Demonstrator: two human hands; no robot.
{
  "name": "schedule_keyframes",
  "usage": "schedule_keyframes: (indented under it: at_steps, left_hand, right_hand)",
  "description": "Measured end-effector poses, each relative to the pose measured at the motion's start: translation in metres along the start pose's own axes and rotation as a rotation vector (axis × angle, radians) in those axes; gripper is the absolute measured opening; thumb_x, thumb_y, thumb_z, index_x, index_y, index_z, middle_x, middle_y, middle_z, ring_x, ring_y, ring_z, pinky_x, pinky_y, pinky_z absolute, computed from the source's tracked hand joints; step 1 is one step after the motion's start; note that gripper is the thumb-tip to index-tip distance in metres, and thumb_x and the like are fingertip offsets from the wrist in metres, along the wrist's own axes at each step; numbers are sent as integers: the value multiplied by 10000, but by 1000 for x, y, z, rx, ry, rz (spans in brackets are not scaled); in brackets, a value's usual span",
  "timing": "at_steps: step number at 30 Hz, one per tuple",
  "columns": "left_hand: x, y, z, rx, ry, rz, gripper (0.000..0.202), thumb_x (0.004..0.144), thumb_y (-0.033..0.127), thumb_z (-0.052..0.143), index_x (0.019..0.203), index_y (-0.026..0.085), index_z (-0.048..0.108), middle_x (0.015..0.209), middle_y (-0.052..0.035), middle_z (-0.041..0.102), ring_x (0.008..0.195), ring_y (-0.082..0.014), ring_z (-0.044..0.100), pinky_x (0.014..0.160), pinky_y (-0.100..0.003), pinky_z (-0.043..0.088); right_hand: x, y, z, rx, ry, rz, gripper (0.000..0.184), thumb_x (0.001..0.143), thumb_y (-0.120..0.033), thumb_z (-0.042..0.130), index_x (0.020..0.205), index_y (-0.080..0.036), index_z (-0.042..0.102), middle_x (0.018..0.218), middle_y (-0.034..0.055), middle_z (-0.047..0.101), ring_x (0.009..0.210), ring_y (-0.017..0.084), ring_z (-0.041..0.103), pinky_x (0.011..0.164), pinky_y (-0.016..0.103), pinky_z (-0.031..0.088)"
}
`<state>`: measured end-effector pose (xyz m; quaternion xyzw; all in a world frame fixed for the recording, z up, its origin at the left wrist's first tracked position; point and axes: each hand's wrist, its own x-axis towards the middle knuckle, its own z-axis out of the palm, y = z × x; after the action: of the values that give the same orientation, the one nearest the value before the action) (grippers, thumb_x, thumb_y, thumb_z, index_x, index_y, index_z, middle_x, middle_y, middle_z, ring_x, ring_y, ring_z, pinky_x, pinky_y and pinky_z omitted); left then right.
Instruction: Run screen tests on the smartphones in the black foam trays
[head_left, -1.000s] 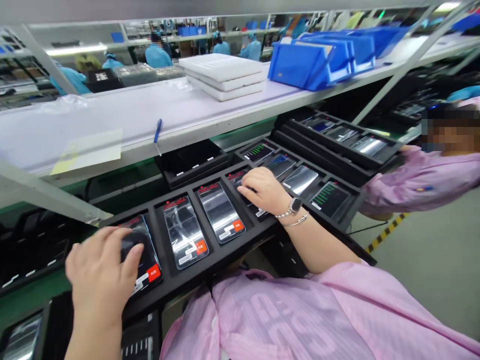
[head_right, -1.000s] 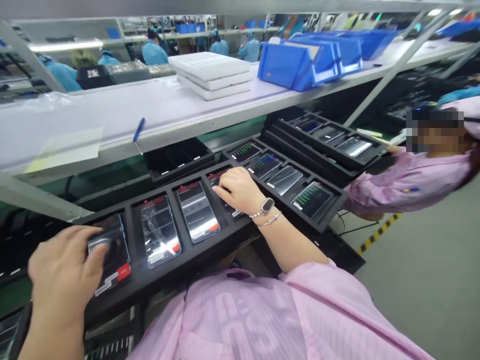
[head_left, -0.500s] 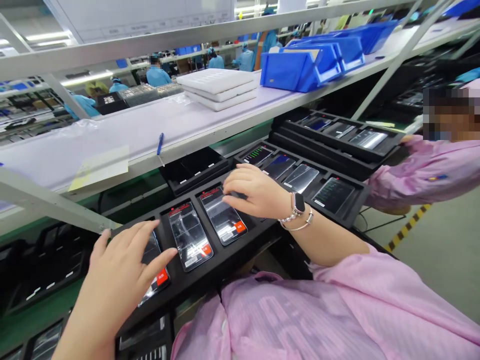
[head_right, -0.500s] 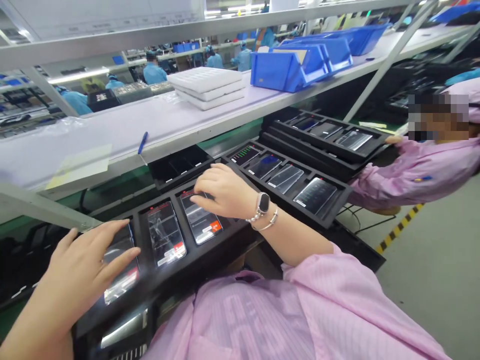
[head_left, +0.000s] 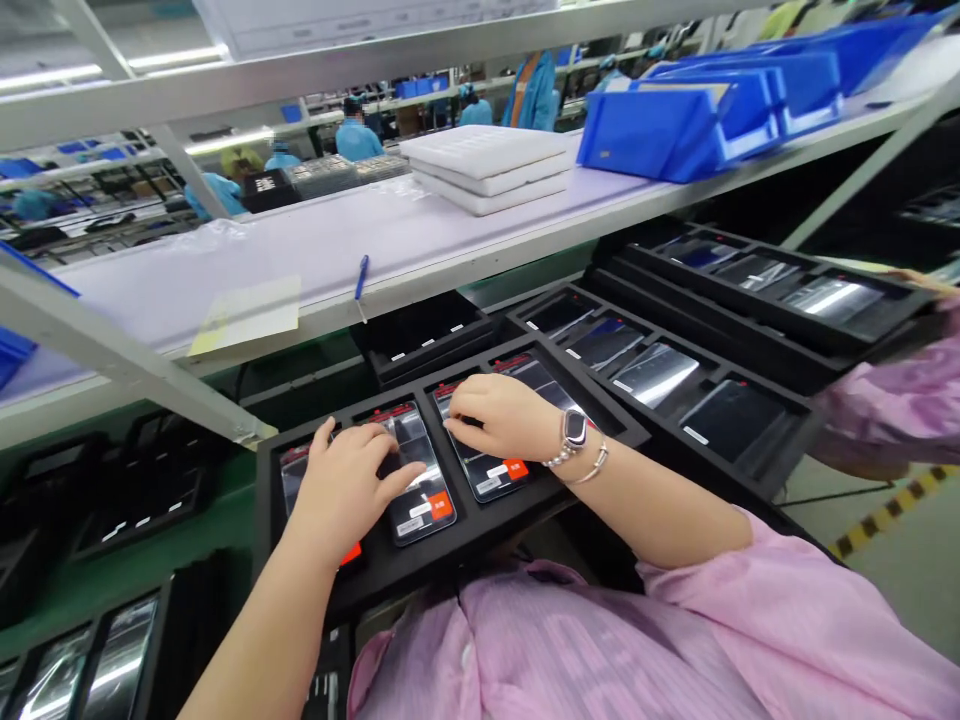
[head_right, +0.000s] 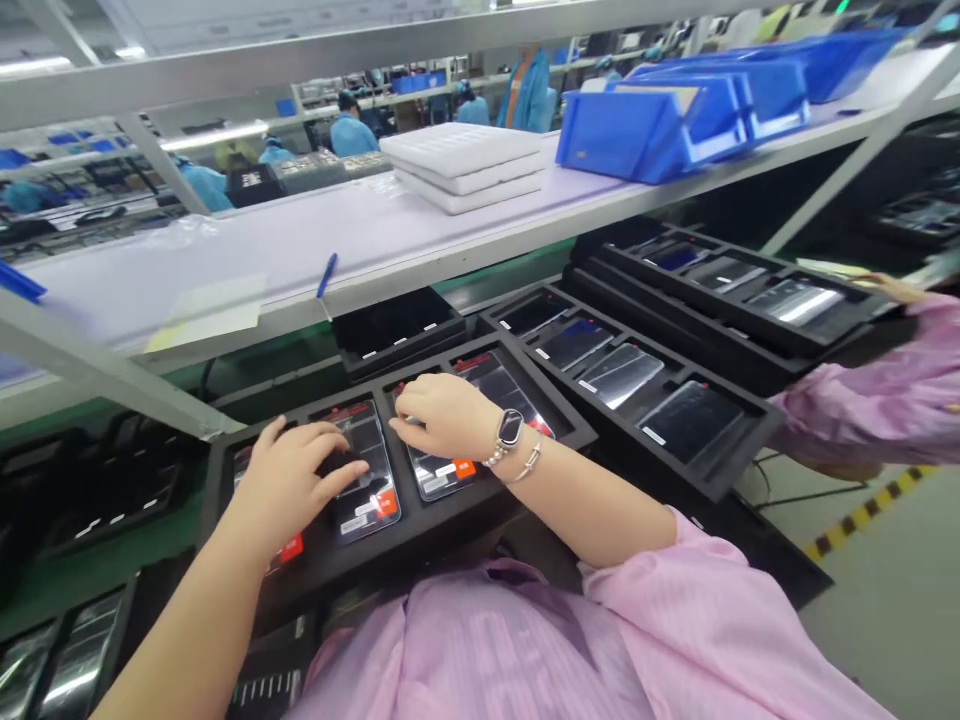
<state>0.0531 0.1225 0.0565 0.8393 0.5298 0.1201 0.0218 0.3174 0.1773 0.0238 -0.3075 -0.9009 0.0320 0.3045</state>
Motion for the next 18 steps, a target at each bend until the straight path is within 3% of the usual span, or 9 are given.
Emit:
schedule_keyframes:
  at_steps: [3,6,10,12,15,18]
  left_hand:
    - [-2,2,1,-35,31,-25,321,997,533,626,1047,236,737,1223,-70,756,1207,-289,680,1283,-677,212]
    - [-4,10,2,-87,-75,20,301,990,518,654,1039,234,741,1197,-56,763,1201,-282,683,1288,-683,206]
    - [-3,19,3,-203,-194,124,331,1005,503,641,1145,215,726,1207,-67,754,1210,-255,679,1241,-559,376]
    - [-4,22,5,-211,-216,150,362,993,512,662,1177,205,720,1229,-82,743,1217,-267,675,1235,-570,384]
    - [-4,22,9,-225,-138,183,396,991,523,661,1218,202,707,1257,-94,727,1236,-269,664,1251,-566,376]
    - [-4,19,13,-207,-100,203,414,990,555,643,1171,191,718,1286,-126,707,1237,-286,655,1122,-489,514]
  right_hand:
    - [-1,-1,2,7,-68,0,259,1043,-300,575,831,-164,637,829,53,650,826,199,589,805,356,479]
    - [-4,-1,4,39,-88,-11,263,1046,-287,575,816,-168,621,839,56,651,850,204,597,830,360,490]
    - [-9,1,5,62,-117,21,317,1042,-313,591,754,-188,545,807,51,617,848,212,578,803,366,484]
    - [-10,1,6,83,-123,10,351,1045,-315,582,723,-197,510,786,46,602,821,205,566,790,364,485]
    - [-11,2,6,126,-70,20,303,1055,-313,555,777,-196,545,839,52,629,838,196,580,809,361,502]
    - [-10,4,5,111,-112,23,278,1031,-323,600,784,-199,569,834,51,646,860,215,605,813,378,517]
